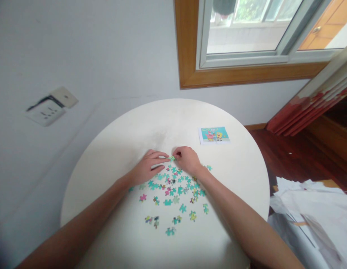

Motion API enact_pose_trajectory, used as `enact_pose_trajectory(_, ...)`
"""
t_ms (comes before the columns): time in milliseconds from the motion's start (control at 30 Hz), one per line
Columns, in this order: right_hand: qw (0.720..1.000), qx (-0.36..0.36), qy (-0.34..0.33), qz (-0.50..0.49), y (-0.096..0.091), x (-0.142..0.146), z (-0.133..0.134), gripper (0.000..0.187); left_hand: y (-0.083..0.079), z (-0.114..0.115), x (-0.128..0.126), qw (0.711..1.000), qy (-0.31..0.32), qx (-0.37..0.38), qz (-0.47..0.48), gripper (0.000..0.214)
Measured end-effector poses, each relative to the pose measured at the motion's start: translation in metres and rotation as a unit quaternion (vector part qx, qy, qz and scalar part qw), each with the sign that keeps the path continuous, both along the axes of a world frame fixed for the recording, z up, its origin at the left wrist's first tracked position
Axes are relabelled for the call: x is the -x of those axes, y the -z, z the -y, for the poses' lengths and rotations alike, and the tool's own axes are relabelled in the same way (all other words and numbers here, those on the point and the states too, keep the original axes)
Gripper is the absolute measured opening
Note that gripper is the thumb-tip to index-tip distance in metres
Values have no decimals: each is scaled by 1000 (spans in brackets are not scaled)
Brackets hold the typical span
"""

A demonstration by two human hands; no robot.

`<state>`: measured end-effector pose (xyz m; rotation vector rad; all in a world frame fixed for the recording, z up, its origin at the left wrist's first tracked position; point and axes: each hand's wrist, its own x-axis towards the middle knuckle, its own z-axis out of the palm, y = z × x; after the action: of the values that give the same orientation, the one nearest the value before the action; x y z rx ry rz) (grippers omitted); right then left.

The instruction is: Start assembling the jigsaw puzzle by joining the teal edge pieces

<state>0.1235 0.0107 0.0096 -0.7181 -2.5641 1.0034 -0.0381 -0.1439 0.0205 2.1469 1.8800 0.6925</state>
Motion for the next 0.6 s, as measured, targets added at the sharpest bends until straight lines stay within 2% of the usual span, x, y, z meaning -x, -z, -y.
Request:
enact_pose_trajectory(367, 999, -1, 39, 8, -3, 1, 4, 10, -1, 0, -1, 1000, 0, 0, 0, 29)
enact_pose_trajectory(600, 999, -6, 40, 21, -6, 1, 6, 10, -2, 0, -1, 1000, -1, -1, 5, 30)
